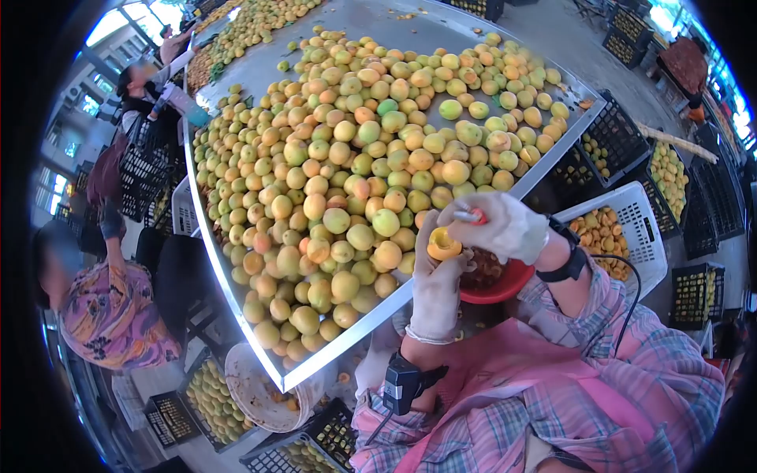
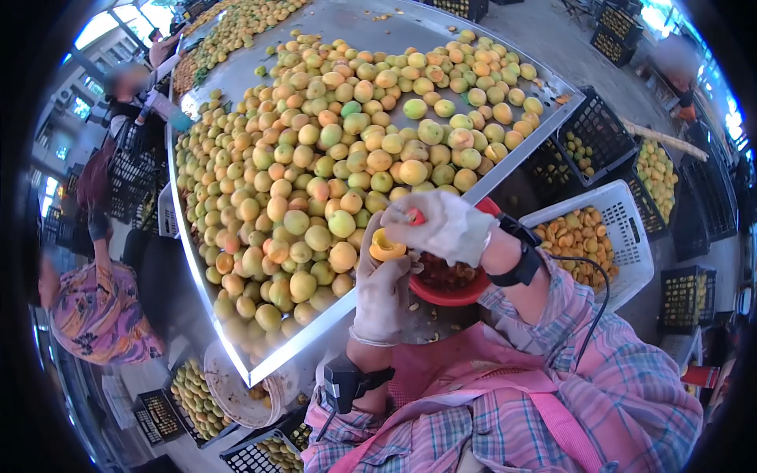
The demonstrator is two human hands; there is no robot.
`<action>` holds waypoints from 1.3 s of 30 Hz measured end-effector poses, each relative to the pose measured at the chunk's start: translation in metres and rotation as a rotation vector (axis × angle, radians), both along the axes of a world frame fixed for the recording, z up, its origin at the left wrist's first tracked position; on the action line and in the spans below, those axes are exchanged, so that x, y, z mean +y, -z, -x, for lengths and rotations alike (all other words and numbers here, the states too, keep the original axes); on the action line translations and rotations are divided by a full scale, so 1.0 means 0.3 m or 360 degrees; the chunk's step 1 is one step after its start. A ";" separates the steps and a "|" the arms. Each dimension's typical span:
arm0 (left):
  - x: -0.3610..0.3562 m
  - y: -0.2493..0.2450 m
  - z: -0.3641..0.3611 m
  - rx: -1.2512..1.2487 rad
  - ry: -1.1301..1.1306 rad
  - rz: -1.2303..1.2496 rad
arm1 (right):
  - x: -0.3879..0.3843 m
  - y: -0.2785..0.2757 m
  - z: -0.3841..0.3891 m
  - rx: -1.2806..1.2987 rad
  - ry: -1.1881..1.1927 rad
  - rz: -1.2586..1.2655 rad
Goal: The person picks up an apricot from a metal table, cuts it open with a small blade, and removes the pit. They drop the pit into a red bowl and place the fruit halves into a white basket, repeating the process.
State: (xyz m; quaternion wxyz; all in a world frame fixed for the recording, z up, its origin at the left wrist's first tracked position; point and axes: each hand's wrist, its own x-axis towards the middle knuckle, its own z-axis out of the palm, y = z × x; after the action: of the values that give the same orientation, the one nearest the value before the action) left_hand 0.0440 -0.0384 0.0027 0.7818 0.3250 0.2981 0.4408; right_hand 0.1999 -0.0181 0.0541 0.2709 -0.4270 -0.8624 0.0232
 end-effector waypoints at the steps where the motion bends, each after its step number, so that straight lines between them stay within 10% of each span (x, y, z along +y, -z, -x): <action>1: -0.004 -0.013 0.008 0.0019 -0.0096 -0.0069 | -0.024 -0.015 0.033 0.0772 0.0391 0.1233; 13: -0.046 -0.004 0.077 0.0205 0.0400 -0.0418 | -0.216 -0.164 -0.019 0.0986 0.0886 0.1460; 20: -0.073 0.016 0.131 0.0352 0.0473 -0.0623 | -0.489 -0.172 -0.470 -0.0343 0.1360 0.1115; 32: -0.059 -0.024 0.232 0.0330 -0.0549 -0.0185 | -0.229 -0.203 0.071 0.0510 0.0913 0.1584; 39: -0.031 0.036 0.356 0.0286 -0.0977 0.0029 | 0.001 0.082 0.320 0.0205 0.0735 0.0902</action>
State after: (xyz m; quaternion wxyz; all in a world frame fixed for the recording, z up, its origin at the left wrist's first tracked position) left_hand -0.0627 -0.0477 -0.0082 0.5858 0.2505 0.4540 0.6229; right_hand 0.1039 -0.0178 0.0295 0.1937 -0.6660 -0.6839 0.2261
